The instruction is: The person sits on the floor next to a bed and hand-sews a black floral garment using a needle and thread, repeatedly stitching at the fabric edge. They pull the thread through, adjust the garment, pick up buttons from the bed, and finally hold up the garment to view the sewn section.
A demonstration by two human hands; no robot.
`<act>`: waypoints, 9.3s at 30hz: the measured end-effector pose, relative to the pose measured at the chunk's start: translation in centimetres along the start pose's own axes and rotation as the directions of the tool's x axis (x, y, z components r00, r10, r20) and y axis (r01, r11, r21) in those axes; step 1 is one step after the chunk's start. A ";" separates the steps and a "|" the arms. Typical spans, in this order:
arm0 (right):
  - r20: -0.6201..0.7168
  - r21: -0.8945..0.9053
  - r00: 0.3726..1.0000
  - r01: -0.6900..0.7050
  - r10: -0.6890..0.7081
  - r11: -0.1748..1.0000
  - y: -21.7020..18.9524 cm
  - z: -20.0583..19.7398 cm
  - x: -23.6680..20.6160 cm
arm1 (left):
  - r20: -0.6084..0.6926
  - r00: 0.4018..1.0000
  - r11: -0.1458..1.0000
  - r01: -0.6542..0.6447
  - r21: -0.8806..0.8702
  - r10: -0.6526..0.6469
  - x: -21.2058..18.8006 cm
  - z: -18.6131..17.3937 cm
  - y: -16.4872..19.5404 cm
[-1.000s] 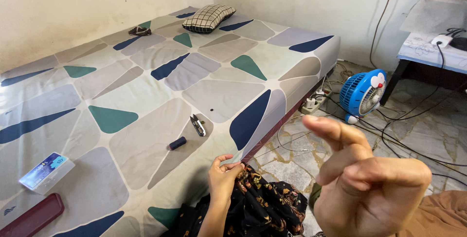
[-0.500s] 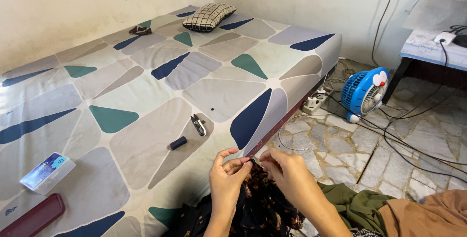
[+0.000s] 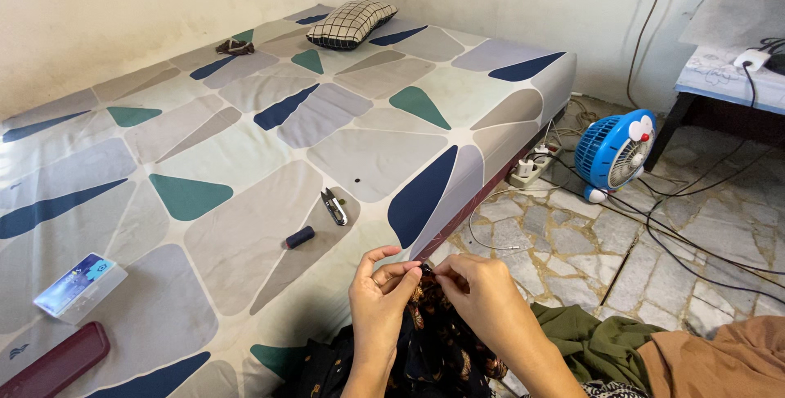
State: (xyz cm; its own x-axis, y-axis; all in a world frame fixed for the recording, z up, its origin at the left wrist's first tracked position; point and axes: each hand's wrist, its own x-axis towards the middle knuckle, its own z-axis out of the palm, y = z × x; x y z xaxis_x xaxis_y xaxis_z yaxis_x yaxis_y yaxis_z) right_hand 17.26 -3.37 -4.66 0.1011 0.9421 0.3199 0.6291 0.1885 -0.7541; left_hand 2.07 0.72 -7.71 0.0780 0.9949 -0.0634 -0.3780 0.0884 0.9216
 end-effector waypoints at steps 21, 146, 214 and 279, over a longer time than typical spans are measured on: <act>0.053 -0.438 0.998 0.047 -0.026 0.898 -1.3 1.8 -1.1 | 0.019 0.974 0.889 -0.216 0.405 0.227 -1.8 1.0 0.0; 0.215 0.617 0.976 -0.160 0.031 0.770 9.6 2.1 6.3 | 0.297 0.882 0.930 0.333 0.158 -0.366 5.5 -2.9 -4.2; -0.054 0.041 0.965 0.259 -0.256 0.965 4.5 0.2 1.1 | 0.203 0.973 0.913 0.014 0.409 -0.106 2.2 -2.5 -3.0; 0.023 0.352 0.996 0.072 -0.085 0.933 6.7 2.5 0.1 | 0.154 0.978 0.825 -0.202 0.527 0.141 1.5 -2.2 -4.3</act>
State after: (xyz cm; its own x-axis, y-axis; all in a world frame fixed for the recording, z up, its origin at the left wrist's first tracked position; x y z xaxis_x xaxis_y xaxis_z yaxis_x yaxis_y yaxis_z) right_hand 19.57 -1.37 -11.08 0.0297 0.9285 0.3701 0.3234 0.3414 -0.8825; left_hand 1.77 1.96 -12.59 0.1650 0.9781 0.1266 0.1587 -0.1530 0.9754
